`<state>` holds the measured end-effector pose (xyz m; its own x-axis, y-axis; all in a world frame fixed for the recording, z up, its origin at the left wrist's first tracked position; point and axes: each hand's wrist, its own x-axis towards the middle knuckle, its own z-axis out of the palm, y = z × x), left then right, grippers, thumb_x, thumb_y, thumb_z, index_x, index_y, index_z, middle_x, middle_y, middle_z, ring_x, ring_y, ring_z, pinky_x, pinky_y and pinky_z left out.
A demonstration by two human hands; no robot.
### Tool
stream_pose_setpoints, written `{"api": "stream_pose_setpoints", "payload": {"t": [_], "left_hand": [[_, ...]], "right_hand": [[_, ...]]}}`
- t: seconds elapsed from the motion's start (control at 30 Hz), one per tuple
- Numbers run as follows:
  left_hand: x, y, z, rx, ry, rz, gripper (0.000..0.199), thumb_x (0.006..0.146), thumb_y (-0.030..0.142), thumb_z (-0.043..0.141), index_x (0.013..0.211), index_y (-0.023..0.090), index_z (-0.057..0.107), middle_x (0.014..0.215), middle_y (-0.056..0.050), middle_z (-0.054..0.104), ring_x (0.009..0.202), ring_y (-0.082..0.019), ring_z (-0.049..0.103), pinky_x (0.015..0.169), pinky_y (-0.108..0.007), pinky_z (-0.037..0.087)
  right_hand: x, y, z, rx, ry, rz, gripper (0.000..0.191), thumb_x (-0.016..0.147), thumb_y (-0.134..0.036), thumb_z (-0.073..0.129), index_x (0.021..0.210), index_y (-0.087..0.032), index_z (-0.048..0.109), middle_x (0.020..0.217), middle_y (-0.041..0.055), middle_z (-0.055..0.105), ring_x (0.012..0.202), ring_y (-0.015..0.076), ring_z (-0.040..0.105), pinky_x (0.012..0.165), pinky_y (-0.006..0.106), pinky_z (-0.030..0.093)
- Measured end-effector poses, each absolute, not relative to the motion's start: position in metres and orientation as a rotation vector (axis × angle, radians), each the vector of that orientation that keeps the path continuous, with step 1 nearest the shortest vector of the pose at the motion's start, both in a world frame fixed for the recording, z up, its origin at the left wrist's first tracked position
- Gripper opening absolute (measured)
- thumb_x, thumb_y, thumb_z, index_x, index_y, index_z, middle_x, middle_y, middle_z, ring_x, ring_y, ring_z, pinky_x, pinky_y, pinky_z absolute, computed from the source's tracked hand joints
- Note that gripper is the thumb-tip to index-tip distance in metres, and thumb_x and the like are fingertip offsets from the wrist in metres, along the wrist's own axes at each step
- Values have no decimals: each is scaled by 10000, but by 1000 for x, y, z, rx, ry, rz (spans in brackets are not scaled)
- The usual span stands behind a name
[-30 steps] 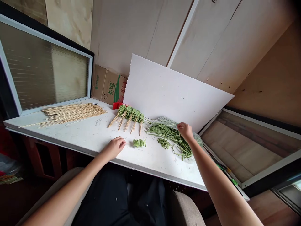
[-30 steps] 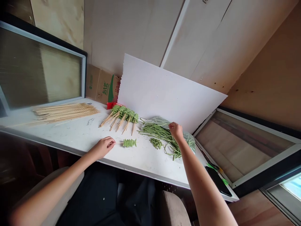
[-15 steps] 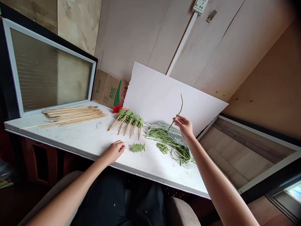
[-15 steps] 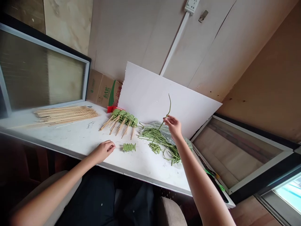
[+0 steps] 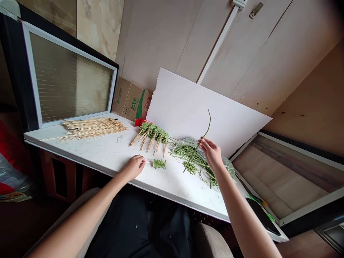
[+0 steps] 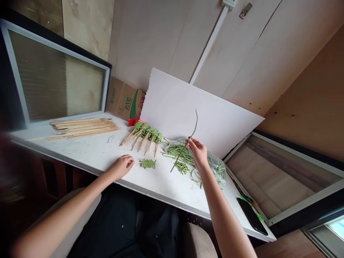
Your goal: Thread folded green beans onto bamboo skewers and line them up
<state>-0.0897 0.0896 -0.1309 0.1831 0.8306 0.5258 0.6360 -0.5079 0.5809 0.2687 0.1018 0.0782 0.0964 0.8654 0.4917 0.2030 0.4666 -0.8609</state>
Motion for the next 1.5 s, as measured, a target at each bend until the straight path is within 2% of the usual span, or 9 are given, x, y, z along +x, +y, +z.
{"api": "stream_pose_setpoints", "payload": {"t": [0.17,0.57,0.8,0.9,1.03,1.2,1.3,1.4,1.5], "left_hand": [[-118,97,-121,2329,1456,1225,222,920,129,531,793,203,697,845,-104,709,922,-277,619,853,-399,474],[-152,96,-118,2388,1727,1093,266,904,158,509,712,218,683,872,-132,690,1026,-336,530,917,-456,357],[-115,74,-74,2421,1713,1206,209,985,229,521,1007,208,727,1093,-127,714,1103,-337,555,924,-469,396],[-77,45,-44,2495,1455,1299,197,1029,297,541,1070,223,718,1087,-98,722,1093,-302,596,944,-451,440],[-27,-10,-12,2560,1065,1426,191,1022,320,617,1169,238,707,1107,-95,710,1060,-277,636,932,-434,497],[4,-57,1,2508,841,1536,325,1004,278,656,1329,263,665,1153,-118,709,1085,-283,647,929,-455,543],[12,-65,-2,2473,769,1600,223,1011,230,641,1211,279,728,1041,-91,746,998,-268,681,878,-454,560],[15,-66,-6,2414,744,1628,198,1029,180,595,1106,268,755,966,-64,764,925,-239,708,832,-419,576],[12,-65,-5,2421,752,1631,176,1037,195,586,1047,257,750,913,-56,766,858,-220,713,782,-383,579]], "right_hand": [[256,72,42,-1005,-1413,660,397,785,-532,853,990,-213,734,1003,98,801,855,236,753,860,401,635],[234,38,-24,-952,-1250,880,419,736,-447,932,969,-210,677,1006,104,824,962,280,796,964,469,638],[228,19,-45,-967,-1218,981,402,724,-424,945,950,-193,706,978,121,828,949,301,805,930,464,654],[217,10,-47,-947,-1254,983,386,727,-435,937,945,-199,722,1024,125,820,979,307,791,865,460,669],[199,-3,-47,-950,-1370,863,312,750,-450,904,908,-224,759,982,93,796,899,276,755,661,367,643],[173,-26,-53,-975,-1512,756,185,817,-399,822,869,-237,749,852,54,752,807,254,702,679,366,587],[160,-39,-57,-1003,-1617,678,111,852,-331,757,785,-258,707,762,33,702,741,247,657,648,379,559],[154,-45,-57,-981,-1647,633,135,871,-296,717,744,-271,680,722,23,669,699,241,630,613,377,540],[158,-44,-48,-916,-1655,685,64,835,-271,742,793,-252,699,774,22,695,744,233,653,659,362,557]]}}
